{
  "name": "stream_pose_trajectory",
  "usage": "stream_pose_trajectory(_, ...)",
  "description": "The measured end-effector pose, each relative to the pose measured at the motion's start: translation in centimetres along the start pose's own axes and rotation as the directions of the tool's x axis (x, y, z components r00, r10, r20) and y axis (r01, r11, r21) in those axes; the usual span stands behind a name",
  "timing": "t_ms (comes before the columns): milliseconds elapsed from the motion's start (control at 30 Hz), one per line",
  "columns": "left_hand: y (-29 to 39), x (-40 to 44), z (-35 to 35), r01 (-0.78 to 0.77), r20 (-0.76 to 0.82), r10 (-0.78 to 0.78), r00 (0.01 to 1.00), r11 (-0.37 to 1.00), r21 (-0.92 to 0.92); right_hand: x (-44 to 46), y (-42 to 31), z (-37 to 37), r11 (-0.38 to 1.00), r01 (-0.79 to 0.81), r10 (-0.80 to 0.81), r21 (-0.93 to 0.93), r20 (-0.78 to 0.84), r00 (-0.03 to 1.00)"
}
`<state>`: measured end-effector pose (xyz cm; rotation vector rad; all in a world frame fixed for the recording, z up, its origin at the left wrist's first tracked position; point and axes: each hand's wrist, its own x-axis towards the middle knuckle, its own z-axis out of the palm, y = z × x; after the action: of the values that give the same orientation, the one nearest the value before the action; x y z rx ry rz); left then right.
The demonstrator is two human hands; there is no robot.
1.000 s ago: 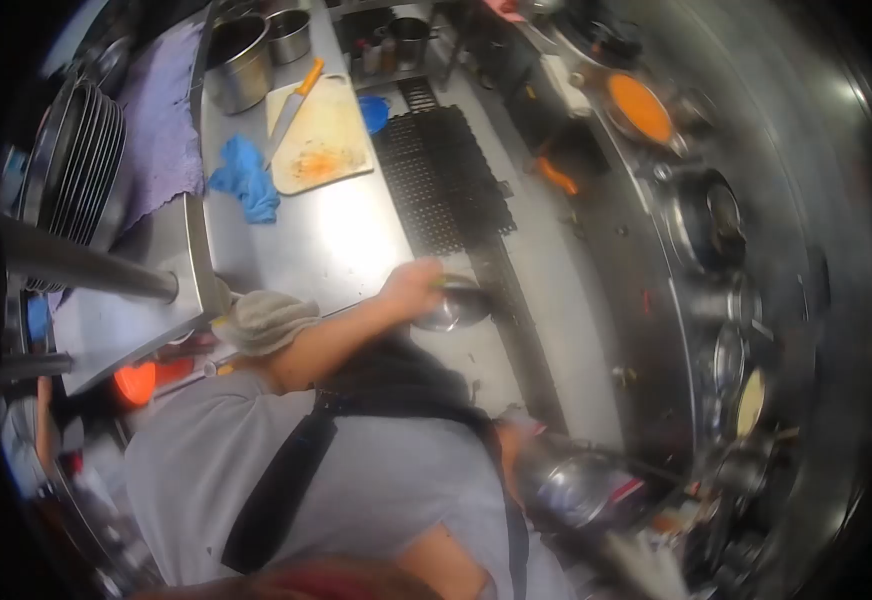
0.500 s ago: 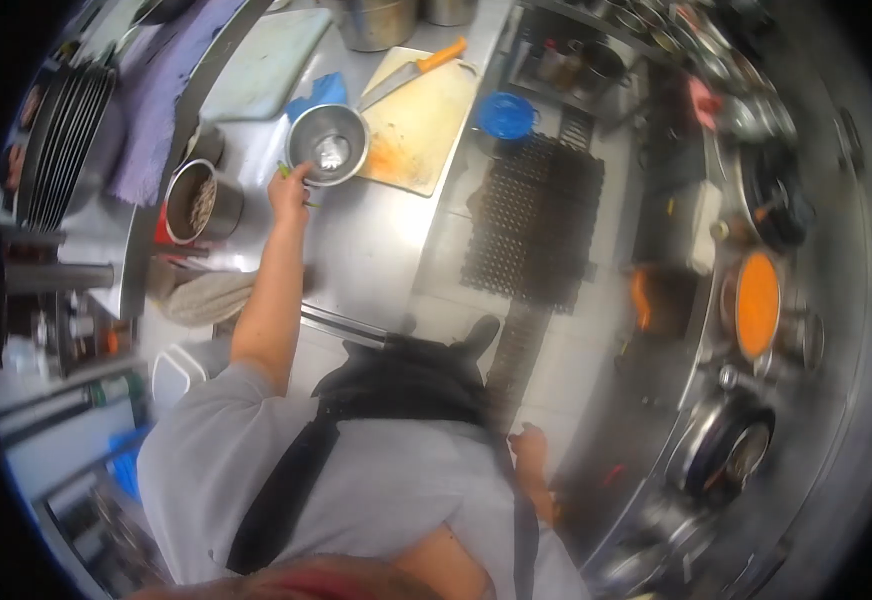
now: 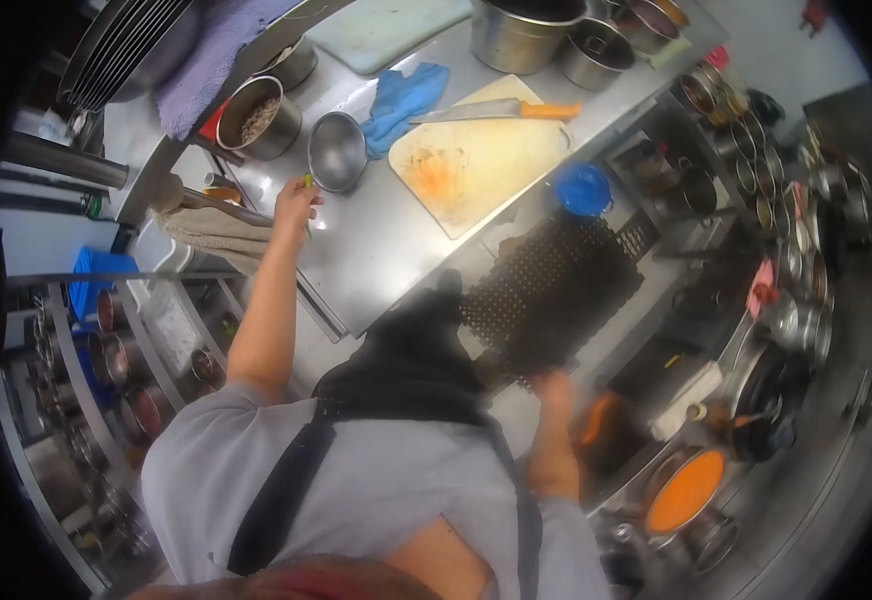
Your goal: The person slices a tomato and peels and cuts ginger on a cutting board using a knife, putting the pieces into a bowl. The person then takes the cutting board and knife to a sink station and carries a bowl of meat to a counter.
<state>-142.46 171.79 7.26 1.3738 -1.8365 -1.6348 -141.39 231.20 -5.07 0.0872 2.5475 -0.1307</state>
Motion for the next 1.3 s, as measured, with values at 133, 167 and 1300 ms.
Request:
stream_pose_trajectory(133, 0.6, 4.2, 1.2, -0.179, -0.035, 0.178, 0.983, 0.983, -0.038, 6.2, -6.8, -4.8, 0.948, 0.293, -0.294, 0.124, -0.011, 0.956)
stream_pose_trajectory(167, 0.7, 5.2, 1.7, -0.172, -0.05, 0.17, 0.984, 0.984, -0.036, 6.9, -7.8, -5.5, 0.949, 0.302, -0.305, 0.089, 0.015, 0.952)
stream_pose_trajectory(1300, 9.8, -4.3, 24.4, 0.117, 0.311, 0.14, 0.94, 0.723, -0.681, 35.1, -33.6, -33.4, 0.087, 0.98, -0.967, -0.177, 0.223, 0.126)
